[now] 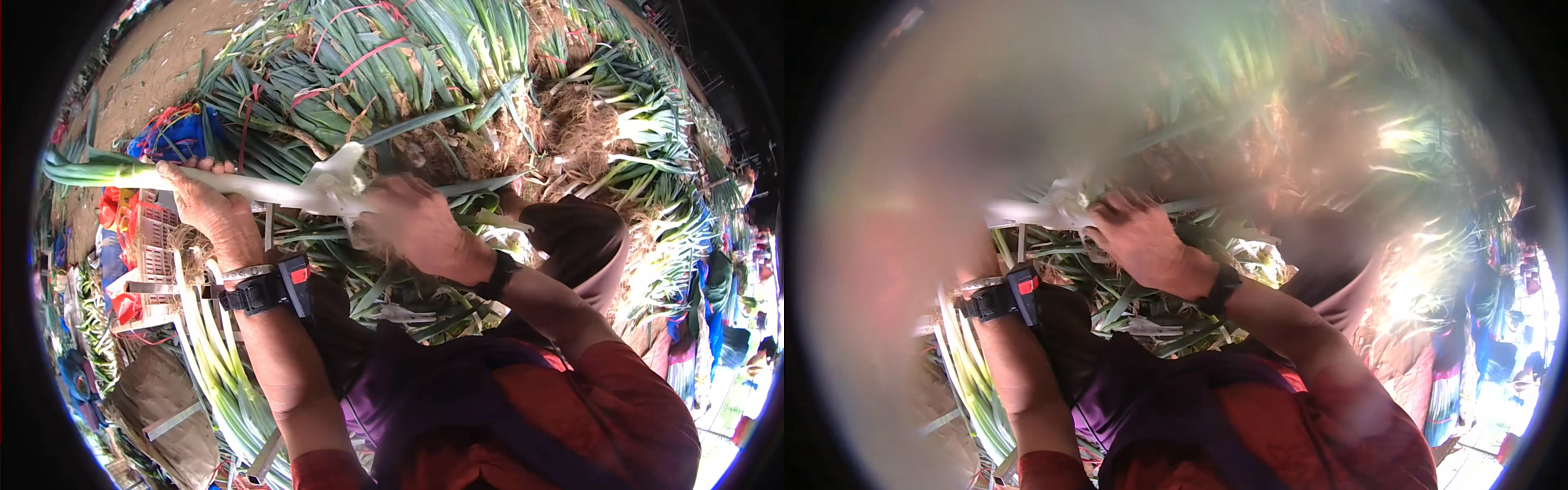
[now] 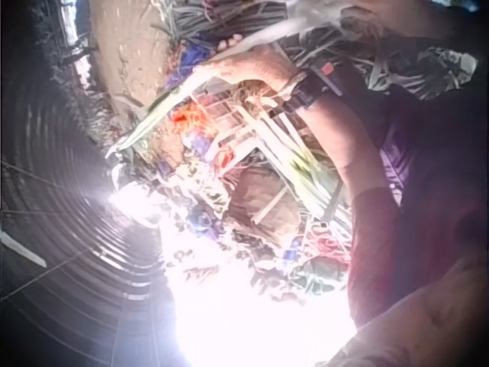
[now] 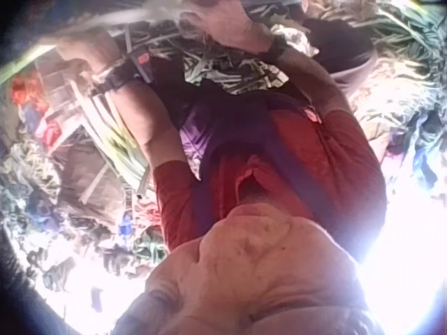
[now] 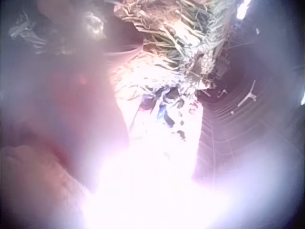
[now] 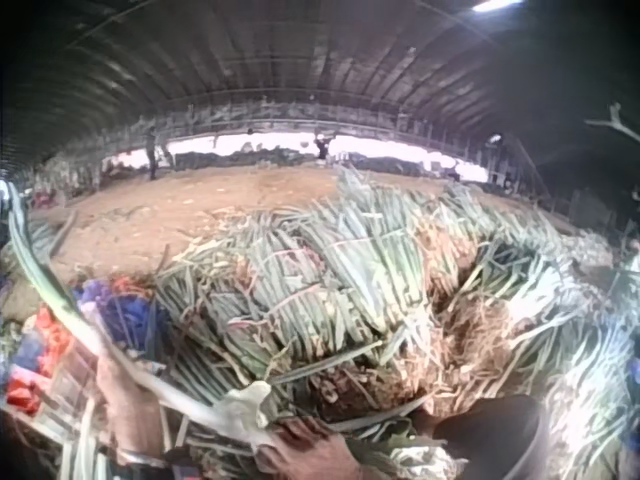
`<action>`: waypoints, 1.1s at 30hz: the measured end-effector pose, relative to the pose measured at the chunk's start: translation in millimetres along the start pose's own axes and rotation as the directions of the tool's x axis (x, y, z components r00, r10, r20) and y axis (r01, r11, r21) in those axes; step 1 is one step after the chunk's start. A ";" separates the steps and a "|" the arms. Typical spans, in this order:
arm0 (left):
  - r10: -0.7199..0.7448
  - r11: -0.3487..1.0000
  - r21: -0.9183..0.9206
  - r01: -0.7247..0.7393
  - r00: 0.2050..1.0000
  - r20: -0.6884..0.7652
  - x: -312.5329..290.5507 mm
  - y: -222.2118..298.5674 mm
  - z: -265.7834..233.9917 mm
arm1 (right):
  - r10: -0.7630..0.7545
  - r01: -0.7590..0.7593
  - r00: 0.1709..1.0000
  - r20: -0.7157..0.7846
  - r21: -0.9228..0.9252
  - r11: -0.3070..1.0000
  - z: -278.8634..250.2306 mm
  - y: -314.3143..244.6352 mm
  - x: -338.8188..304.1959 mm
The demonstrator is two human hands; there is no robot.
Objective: Peeling and trimming the outer layers of large scallions to clean them for processing.
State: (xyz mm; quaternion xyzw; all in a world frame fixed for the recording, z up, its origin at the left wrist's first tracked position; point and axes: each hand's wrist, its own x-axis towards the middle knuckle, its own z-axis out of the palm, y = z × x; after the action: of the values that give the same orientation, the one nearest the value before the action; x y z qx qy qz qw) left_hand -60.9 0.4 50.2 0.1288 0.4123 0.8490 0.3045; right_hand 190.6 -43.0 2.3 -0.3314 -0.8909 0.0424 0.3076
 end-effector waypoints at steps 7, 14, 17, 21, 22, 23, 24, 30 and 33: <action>-0.005 1.000 -0.002 0.005 1.000 -0.005 -4.4 -4.8 -2.4 | 0.169 -0.170 0.975 0.142 -0.008 0.985 35.8 4.6 8.8; -0.040 0.999 -0.002 0.040 0.998 0.054 -6.5 -5.1 -3.2 | 0.198 -0.233 0.955 0.219 0.149 0.961 42.6 24.3 5.4; -0.035 0.999 0.026 0.032 0.994 0.101 -12.2 -2.7 3.4 | 0.283 -0.356 0.933 0.222 0.459 0.814 64.3 48.5 -3.0; -0.070 0.997 0.038 0.067 0.992 0.105 -6.1 -7.2 -2.4 | 0.227 -0.291 0.956 0.184 0.514 0.807 34.4 18.2 -6.8; -0.078 0.996 0.038 0.075 0.992 0.095 -6.7 -8.9 -0.9 | 0.213 -0.260 0.964 0.163 0.385 0.886 32.1 12.5 -9.4; -0.085 0.996 0.038 0.082 0.993 0.085 -7.3 -10.5 0.2 | 0.194 -0.226 0.970 0.145 0.245 0.943 30.3 7.8 -10.9; -0.082 0.996 0.050 0.079 0.994 0.072 -11.3 -11.4 4.0 | 0.190 -0.205 0.979 0.079 0.259 0.944 28.7 3.4 -10.7; -0.056 0.992 0.117 0.048 0.996 0.065 -25.2 -17.5 16.6 | 0.183 -0.236 0.953 0.241 0.214 0.948 31.1 11.7 -12.8; -0.031 0.988 0.150 0.018 0.996 0.088 -28.6 -21.3 18.4 | 0.265 -0.313 0.934 0.241 0.188 0.931 42.6 17.5 -18.6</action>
State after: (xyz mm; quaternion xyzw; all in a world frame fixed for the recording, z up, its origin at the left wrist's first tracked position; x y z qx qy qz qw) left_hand -21.1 4.1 46.0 0.1843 0.4620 0.8052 0.3228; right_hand 186.9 -35.4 -46.7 -0.4162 -0.8494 0.2222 0.2365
